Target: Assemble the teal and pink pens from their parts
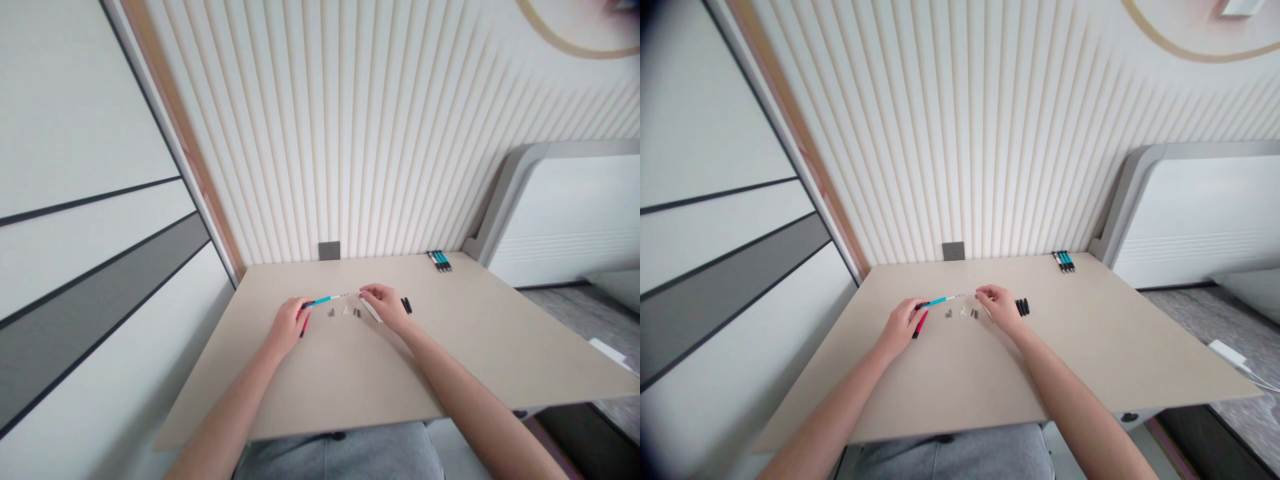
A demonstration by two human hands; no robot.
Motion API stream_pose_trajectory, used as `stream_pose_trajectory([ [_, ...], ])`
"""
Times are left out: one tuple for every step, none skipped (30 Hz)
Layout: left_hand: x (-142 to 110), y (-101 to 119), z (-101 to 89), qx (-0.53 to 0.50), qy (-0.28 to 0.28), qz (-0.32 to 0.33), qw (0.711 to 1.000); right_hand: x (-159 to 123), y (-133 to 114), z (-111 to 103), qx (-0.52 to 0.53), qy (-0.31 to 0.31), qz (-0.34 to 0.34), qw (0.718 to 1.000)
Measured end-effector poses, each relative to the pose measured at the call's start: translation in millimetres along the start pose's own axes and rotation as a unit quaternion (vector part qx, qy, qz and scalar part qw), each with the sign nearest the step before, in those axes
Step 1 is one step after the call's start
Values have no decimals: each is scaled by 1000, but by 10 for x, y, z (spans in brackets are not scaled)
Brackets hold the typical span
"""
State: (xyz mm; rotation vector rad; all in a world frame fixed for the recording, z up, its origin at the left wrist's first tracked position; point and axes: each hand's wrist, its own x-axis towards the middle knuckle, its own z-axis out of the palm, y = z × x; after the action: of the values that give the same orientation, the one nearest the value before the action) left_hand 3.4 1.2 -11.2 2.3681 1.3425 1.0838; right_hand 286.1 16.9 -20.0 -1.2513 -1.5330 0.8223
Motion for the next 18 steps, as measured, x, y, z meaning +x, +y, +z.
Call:
stream_pose_trajectory([
  [1, 0, 0, 1, 0, -1, 1000, 3, 4, -4, -12, 4, 0, 1000],
  [1, -1, 0, 1, 2, -3, 1000, 4, 3, -4, -31, 5, -9, 999],
  [0, -3, 0, 2, 4, -4, 1000, 1, -1, -1, -56, 2, -23, 998],
  [0, -6, 1, 3, 6, -5, 1000, -5, -6, 4, -82, -3, -40, 996],
  [0, -9, 3, 3, 8, -5, 1000, -13, -11, 9, -110, -10, -57, 992],
  [0, -12, 5, 3, 10, -5, 1000, -21, -14, 14, -136, -17, -72, 988],
  [1, -14, 8, 4, 10, -3, 1000, -28, -15, 19, -162, -23, -83, 983],
  [2, -16, 11, 4, 10, -2, 1000, -32, -13, 24, -184, -29, -91, 978],
  [3, -18, 14, 4, 10, -1, 1000, -32, -8, 30, -203, -37, -98, 974],
  [4, -19, 17, 5, 8, 1, 1000, -28, -1, 37, -219, -45, -104, 969],
  [5, -20, 19, 6, 7, 1, 1000, -21, 7, 47, -234, -54, -109, 965],
  [6, -22, 21, 7, 5, 2, 1000, -11, 14, 59, -247, -64, -112, 960],
  [6, -23, 23, 8, 4, 2, 1000, 0, 20, 73, -258, -73, -113, 957],
  [5, -25, 23, 8, 3, 2, 1000, 12, 23, 90, -266, -81, -113, 954],
  [5, -27, 23, 9, 2, 3, 1000, 23, 22, 109, -273, -88, -112, 951],
  [3, -29, 22, 10, 2, 3, 1000, 33, 19, 129, -279, -95, -110, 949],
  [2, -30, 21, 10, 3, 3, 1000, 43, 13, 149, -284, -101, -108, 947],
  [1, -31, 19, 10, 3, 4, 1000, 50, 5, 168, -290, -108, -106, 945],
])
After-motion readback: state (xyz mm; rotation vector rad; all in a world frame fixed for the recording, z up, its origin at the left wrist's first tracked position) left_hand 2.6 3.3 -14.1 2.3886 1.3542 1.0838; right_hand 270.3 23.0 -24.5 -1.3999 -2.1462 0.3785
